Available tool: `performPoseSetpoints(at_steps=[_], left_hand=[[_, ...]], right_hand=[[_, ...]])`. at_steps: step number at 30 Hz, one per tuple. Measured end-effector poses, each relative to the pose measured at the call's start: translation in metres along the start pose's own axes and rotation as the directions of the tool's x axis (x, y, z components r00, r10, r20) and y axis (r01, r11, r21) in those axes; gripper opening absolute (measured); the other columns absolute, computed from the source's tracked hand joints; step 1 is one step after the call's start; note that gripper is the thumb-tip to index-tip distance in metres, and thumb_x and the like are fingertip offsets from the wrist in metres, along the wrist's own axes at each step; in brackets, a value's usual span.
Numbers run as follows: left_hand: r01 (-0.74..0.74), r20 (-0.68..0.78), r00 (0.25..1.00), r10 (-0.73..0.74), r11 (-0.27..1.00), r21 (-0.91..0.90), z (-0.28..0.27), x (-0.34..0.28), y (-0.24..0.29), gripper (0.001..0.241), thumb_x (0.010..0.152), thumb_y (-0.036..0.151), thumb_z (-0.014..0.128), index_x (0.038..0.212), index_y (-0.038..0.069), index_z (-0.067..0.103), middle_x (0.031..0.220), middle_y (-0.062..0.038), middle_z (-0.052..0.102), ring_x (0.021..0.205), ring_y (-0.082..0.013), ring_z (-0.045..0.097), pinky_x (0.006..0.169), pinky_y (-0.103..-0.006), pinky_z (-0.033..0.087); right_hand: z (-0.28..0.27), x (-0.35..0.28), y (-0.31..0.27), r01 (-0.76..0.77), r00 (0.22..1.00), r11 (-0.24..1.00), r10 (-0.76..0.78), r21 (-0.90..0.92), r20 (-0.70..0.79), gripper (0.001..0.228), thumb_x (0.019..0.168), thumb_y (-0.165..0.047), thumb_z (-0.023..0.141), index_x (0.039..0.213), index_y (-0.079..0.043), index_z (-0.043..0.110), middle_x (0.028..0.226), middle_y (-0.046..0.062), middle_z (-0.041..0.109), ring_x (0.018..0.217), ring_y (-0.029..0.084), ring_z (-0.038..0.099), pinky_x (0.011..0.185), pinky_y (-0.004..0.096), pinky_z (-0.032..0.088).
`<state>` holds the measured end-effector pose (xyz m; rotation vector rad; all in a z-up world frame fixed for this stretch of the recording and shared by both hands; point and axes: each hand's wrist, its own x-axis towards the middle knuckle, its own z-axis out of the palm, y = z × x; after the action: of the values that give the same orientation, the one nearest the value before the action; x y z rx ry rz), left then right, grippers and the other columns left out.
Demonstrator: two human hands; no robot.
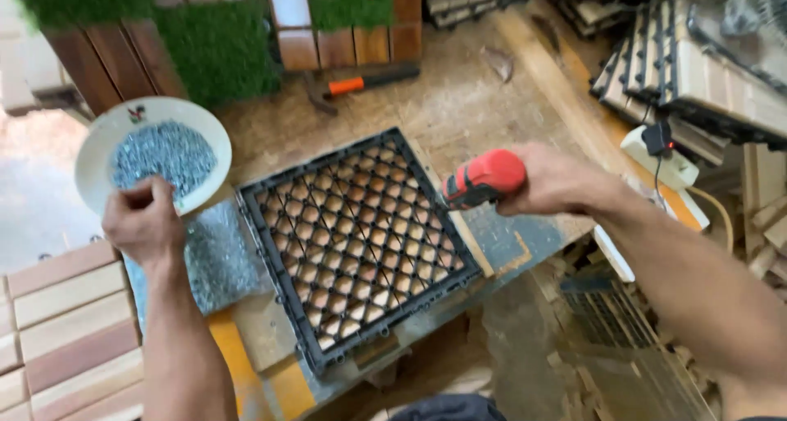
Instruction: The person is assembling decorative wooden tiles by placing wooden slats into a plastic base and securing them with screws using a power drill.
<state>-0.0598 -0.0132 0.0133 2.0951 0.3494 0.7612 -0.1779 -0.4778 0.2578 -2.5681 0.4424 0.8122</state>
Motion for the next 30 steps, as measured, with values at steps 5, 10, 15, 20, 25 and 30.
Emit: performPoseSetpoints(at_steps=[5,10,15,20,25,30], left_hand=[[0.198,0.167,0.977,-0.134,0.860,-0.471,-0.010,-0.039,0.064,0.016,0.091,0.007,0.083,0.100,0.008,0.069,0.094,-0.008,0.078,0.089,-0.0161,0.078,0.085,-0.0293,0.067],[0.452,0.449,0.873,-0.189,0.655,-0.605,0.010,-0.099,0.124,0.004,0.086,0.012,0.083,0.089,0.012,0.080,0.097,-0.008,0.078,0.086,-0.0102,0.072,0.078,-0.0262,0.062],[0.853,0.807,0.519,-0.280,0.121,-0.507,0.056,-0.143,0.119,0.031,0.096,0.013,0.074,0.119,-0.007,0.071,0.095,-0.018,0.076,0.076,-0.0173,0.076,0.076,-0.0299,0.066],[0.859,0.853,0.451,-0.264,-0.131,-0.494,0.063,-0.142,0.111,0.023,0.098,0.019,0.073,0.109,-0.002,0.074,0.090,-0.016,0.078,0.075,-0.0195,0.078,0.074,-0.0308,0.067],[0.825,0.858,0.439,-0.268,-0.258,-0.503,0.047,-0.133,0.116,0.027,0.092,0.019,0.074,0.108,-0.003,0.070,0.090,-0.011,0.072,0.075,-0.0152,0.072,0.071,-0.0273,0.066],[0.831,0.869,0.432,-0.240,-0.270,-0.487,0.040,-0.136,0.110,0.023,0.094,0.018,0.073,0.106,-0.001,0.072,0.094,-0.012,0.074,0.075,-0.0147,0.073,0.074,-0.0268,0.066]], right_hand=[[0.025,-0.009,0.048,0.051,0.997,0.987,-0.042,0.152,-0.061,0.042,0.071,-0.018,0.088,0.112,-0.019,0.079,0.096,0.004,0.078,0.095,0.019,0.073,0.089,0.035,0.059],[0.088,0.006,0.057,0.506,0.860,0.700,-0.366,0.504,-0.355,0.015,0.069,-0.002,0.087,0.063,0.002,0.074,0.047,0.015,0.071,0.038,0.022,0.067,0.040,0.032,0.054],[0.140,0.016,0.034,0.612,0.789,0.452,-0.405,0.649,-0.461,0.010,0.075,0.001,0.080,0.065,0.002,0.076,0.043,0.017,0.070,0.033,0.021,0.068,0.033,0.032,0.057],[0.145,0.014,0.009,0.745,0.664,0.350,-0.460,0.567,-0.589,0.008,0.070,0.003,0.085,0.074,0.001,0.079,0.046,0.014,0.070,0.035,0.020,0.070,0.036,0.031,0.058],[0.165,0.023,0.012,0.570,0.822,0.561,-0.392,0.600,-0.414,0.015,0.078,-0.015,0.086,0.088,-0.010,0.076,0.059,0.004,0.068,0.054,0.017,0.067,0.055,0.037,0.062],[0.178,0.031,0.010,0.521,0.853,0.571,-0.377,0.634,-0.361,0.013,0.079,-0.016,0.084,0.079,-0.010,0.073,0.054,0.004,0.066,0.048,0.018,0.063,0.050,0.037,0.060]])
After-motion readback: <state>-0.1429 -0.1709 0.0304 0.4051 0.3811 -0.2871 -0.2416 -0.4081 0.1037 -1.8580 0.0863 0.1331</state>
